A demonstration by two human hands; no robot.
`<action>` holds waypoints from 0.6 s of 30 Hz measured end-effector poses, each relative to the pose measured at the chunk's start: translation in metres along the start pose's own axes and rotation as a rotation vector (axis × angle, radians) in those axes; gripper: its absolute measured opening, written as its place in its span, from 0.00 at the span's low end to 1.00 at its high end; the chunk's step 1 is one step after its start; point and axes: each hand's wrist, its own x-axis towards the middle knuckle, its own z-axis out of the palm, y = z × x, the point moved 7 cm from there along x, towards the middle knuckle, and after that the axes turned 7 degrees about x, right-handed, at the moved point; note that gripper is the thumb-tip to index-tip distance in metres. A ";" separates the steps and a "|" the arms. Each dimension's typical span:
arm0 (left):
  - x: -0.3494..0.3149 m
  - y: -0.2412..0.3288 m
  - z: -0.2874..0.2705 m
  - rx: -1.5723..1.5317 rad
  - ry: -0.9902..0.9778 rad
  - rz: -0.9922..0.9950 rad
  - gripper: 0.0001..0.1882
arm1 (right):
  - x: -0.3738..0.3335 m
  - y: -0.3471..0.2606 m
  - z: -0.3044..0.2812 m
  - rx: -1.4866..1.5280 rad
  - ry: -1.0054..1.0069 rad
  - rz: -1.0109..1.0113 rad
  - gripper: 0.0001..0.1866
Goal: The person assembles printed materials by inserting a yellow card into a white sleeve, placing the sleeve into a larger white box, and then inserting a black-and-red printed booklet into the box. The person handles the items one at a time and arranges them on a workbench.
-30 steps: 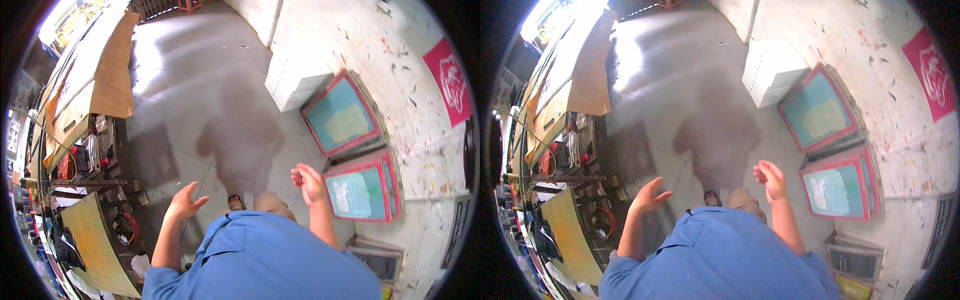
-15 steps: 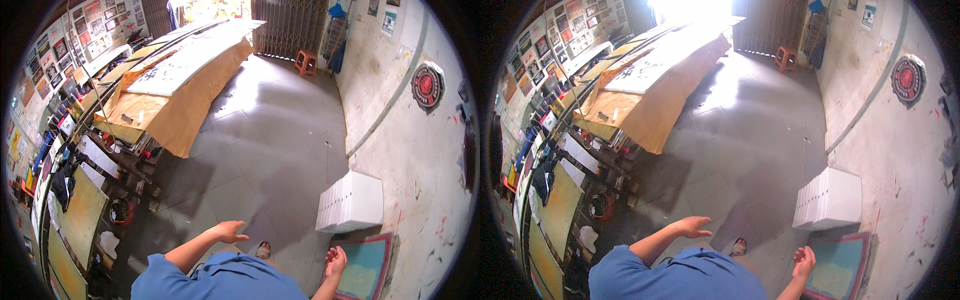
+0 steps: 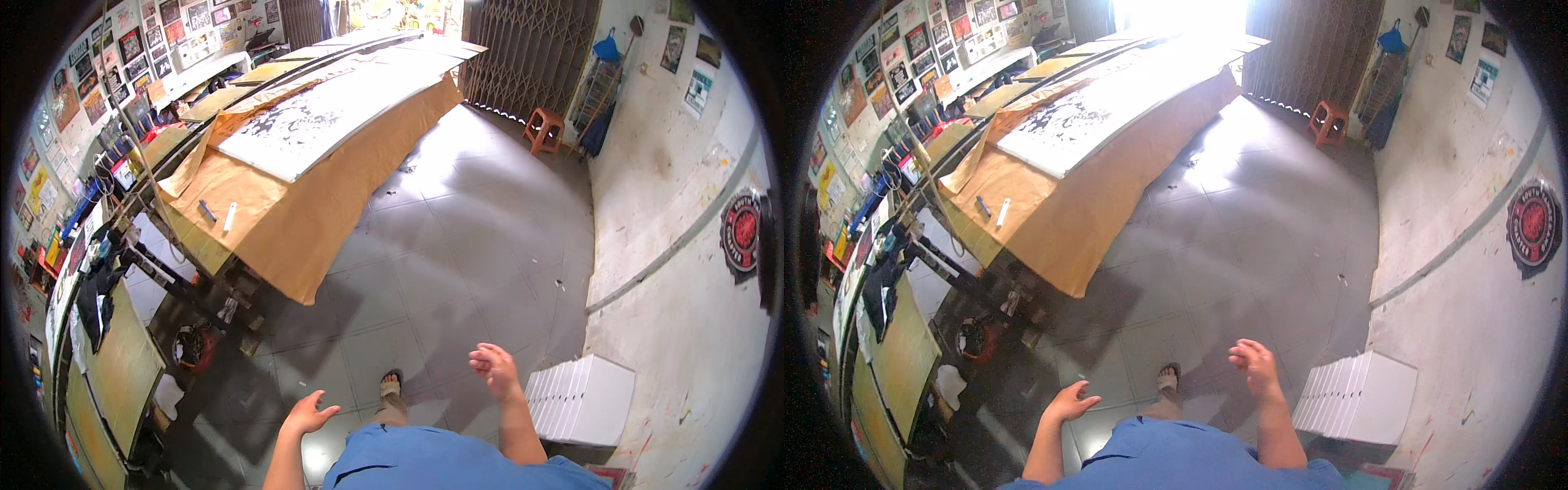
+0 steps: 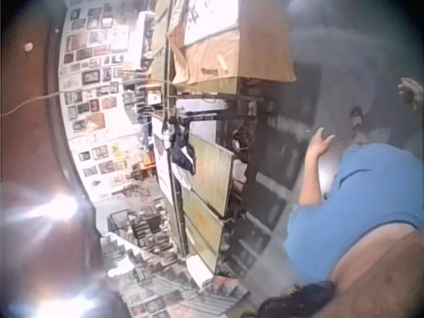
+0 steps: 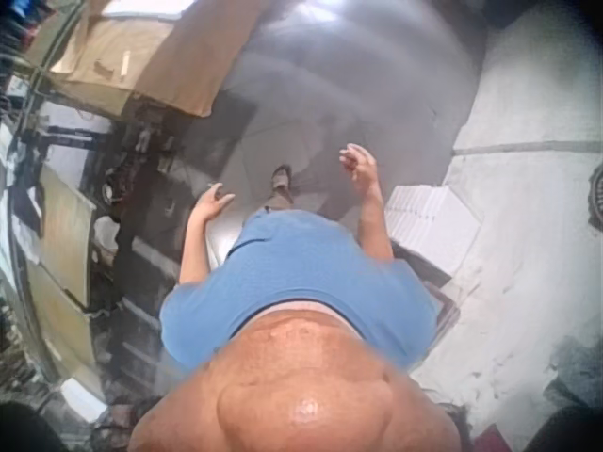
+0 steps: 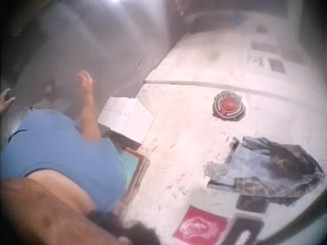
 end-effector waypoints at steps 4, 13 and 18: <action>0.068 0.008 -0.028 -0.048 0.068 -0.051 0.41 | 0.063 -0.034 0.070 -0.199 -0.095 0.109 0.14; 0.240 0.176 -0.093 0.128 -0.014 0.267 0.40 | 0.201 -0.105 0.025 -0.122 0.100 0.039 0.15; 0.348 0.298 -0.112 0.276 -0.039 0.327 0.38 | 0.285 -0.144 -0.084 0.051 0.397 0.042 0.17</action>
